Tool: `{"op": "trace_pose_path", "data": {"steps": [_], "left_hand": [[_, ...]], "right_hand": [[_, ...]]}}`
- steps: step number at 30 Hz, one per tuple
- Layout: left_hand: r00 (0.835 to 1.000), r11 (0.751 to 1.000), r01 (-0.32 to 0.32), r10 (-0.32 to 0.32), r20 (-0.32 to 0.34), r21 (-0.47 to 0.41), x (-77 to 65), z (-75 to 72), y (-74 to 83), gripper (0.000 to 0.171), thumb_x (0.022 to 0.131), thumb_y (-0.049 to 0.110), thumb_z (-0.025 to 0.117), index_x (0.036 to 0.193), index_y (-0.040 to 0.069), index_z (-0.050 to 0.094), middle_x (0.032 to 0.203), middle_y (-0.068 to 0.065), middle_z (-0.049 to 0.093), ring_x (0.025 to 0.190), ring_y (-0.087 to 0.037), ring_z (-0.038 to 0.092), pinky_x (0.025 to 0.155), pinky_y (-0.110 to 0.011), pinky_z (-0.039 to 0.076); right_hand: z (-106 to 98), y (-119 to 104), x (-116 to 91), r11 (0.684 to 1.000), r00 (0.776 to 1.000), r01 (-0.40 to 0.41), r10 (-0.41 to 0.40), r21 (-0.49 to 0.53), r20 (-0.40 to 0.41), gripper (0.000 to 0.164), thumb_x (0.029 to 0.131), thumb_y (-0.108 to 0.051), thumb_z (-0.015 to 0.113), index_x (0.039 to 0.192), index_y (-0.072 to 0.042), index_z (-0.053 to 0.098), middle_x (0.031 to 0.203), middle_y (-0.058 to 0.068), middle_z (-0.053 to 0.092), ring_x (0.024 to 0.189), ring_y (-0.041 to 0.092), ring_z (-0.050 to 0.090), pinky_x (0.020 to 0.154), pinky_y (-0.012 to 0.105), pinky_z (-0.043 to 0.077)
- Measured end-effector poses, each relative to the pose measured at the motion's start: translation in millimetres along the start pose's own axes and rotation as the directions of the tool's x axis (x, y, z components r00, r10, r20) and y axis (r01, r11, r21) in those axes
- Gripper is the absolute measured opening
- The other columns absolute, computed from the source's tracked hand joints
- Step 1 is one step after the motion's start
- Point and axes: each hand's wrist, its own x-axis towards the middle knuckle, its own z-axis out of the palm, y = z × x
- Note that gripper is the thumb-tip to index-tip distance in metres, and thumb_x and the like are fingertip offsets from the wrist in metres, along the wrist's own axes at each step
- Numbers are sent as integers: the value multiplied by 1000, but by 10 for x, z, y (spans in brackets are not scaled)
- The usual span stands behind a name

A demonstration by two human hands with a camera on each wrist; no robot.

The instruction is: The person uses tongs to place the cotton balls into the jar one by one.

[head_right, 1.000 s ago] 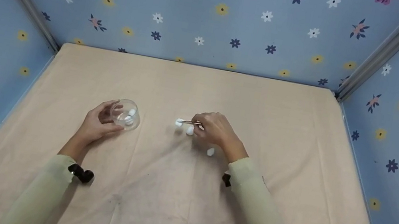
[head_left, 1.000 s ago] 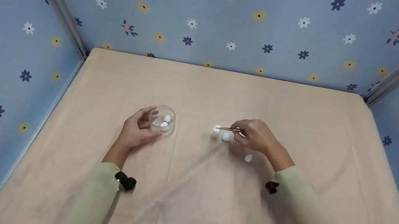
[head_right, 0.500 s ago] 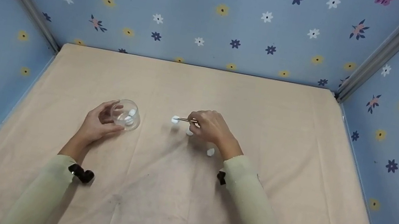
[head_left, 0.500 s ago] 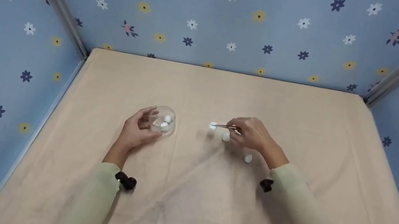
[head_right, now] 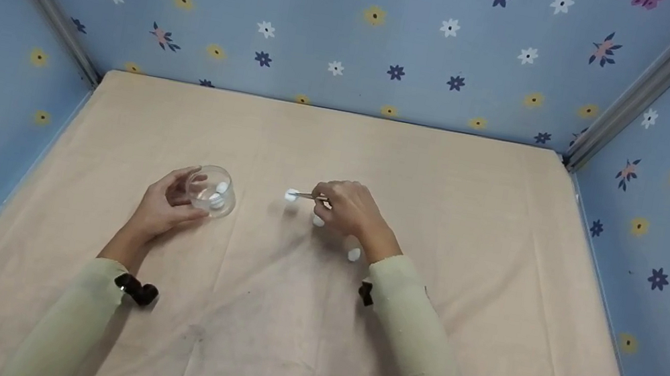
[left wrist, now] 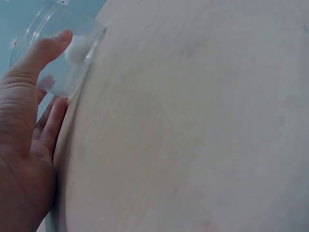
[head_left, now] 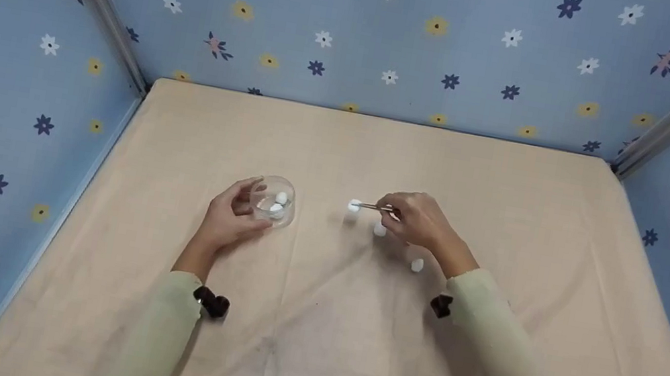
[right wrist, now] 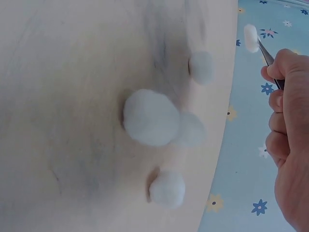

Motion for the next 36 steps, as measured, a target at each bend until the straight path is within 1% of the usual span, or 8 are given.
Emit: {"op": "trace_pose_path", "data": {"steps": [2,8,14,19,25,31,36], "left_hand": [[1000,1000,0,0,2,-3,4,-1,-2,91,86,1,96,167,13,54,167,-15,62,143,-37,63,99,-9,51],[1000,1000,5,-5,-6,7,13,0,-6,91,86,0,96,166,14,55,167,-14,62,143,-37,64,99,-8,51],[1000,1000,5,-5,-2,4,17,1,4,92,86,0,96,167,14,54,168,-15,61,144,-38,64,101,-8,52],[1000,1000,6,-6,-5,4,14,-1,-9,92,85,-1,96,167,14,54,168,-15,61,144,-38,64,101,-8,51],[1000,1000,-1,1,-6,-8,12,-3,-25,93,86,-2,95,167,13,54,167,-17,61,142,-39,64,99,-8,52],[1000,1000,-14,14,-6,-1,5,-5,-1,92,85,-1,96,167,11,53,165,-19,62,143,-40,64,99,-7,54],[1000,1000,-4,4,-6,10,10,2,7,93,85,-1,95,167,10,52,166,-19,62,144,-39,63,99,-7,52]], "right_hand": [[12,-5,16,1000,1000,7,-7,-1,-4,16,99,-8,72,108,-2,84,88,15,84,68,24,65,65,44,55],[35,-43,79,1000,1000,-7,7,-6,1,17,100,-8,72,110,-3,84,94,15,86,73,27,72,70,50,62],[32,-112,156,1000,1000,-21,21,-6,1,18,102,-8,72,113,-2,85,99,15,87,78,30,77,74,51,65],[57,-145,210,1000,1000,-24,24,-1,3,18,102,-8,71,113,-2,84,100,15,87,79,30,76,76,51,65],[110,-172,277,1000,1000,-13,13,-5,1,19,102,-9,70,112,-3,84,98,15,86,76,29,73,74,51,63],[146,-216,346,1000,1000,0,0,0,-7,18,102,-9,69,110,-4,84,96,13,86,74,27,71,73,48,62],[166,-272,401,1000,1000,-8,8,6,-5,19,101,-9,69,111,-4,84,97,13,86,75,27,71,73,47,61]]}}
